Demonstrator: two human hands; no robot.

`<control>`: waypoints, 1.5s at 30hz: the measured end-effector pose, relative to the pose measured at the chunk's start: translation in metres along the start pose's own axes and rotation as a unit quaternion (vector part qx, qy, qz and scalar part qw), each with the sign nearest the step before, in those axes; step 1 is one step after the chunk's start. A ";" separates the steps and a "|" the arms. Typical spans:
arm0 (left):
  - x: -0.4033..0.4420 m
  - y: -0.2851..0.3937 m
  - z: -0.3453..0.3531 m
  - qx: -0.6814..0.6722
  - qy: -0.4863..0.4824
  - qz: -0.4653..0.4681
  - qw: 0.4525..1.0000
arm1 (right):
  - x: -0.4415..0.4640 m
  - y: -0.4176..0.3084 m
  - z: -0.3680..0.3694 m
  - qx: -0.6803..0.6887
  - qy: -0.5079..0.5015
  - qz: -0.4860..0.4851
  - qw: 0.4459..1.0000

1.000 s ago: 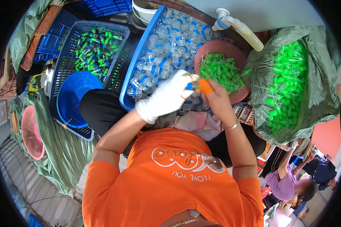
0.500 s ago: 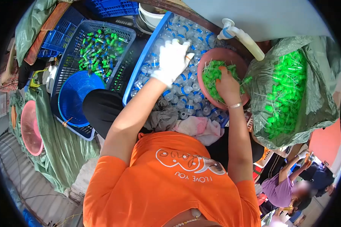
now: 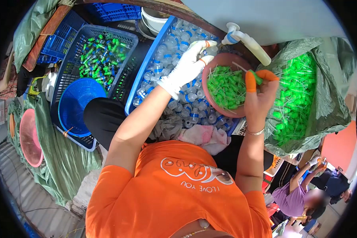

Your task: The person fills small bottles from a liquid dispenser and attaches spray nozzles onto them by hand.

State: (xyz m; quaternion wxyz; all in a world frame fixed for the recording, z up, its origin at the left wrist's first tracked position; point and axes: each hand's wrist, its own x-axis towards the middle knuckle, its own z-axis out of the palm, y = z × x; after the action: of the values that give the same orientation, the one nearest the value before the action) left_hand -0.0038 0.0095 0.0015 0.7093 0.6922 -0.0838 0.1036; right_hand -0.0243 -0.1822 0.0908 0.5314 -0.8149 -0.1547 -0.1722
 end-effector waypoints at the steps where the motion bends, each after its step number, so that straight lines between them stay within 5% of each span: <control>1: 0.002 0.002 0.001 0.000 0.000 0.002 1.000 | 0.005 -0.006 0.000 0.011 0.016 -0.029 0.999; 9: 0.012 0.002 0.018 -0.143 0.054 -0.004 0.988 | 0.019 -0.022 -0.002 -0.188 0.005 -0.027 0.982; 24: 0.012 -0.003 0.015 -0.005 0.052 -0.012 0.999 | 0.019 -0.010 -0.003 -0.173 0.015 -0.040 0.984; 42: 0.011 -0.003 0.013 0.006 0.053 -0.004 0.999 | 0.018 -0.013 -0.003 -0.180 0.008 -0.047 0.982; 45: 0.007 -0.001 0.008 0.077 0.059 0.005 0.995 | 0.013 -0.014 -0.002 -0.113 0.073 -0.148 0.980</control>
State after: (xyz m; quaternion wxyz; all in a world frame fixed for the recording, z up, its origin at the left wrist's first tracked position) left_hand 0.0033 0.0013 0.0021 0.6572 0.7369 -0.0374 0.1541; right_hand -0.0187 -0.1775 0.1087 0.4141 -0.8233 -0.2135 -0.3242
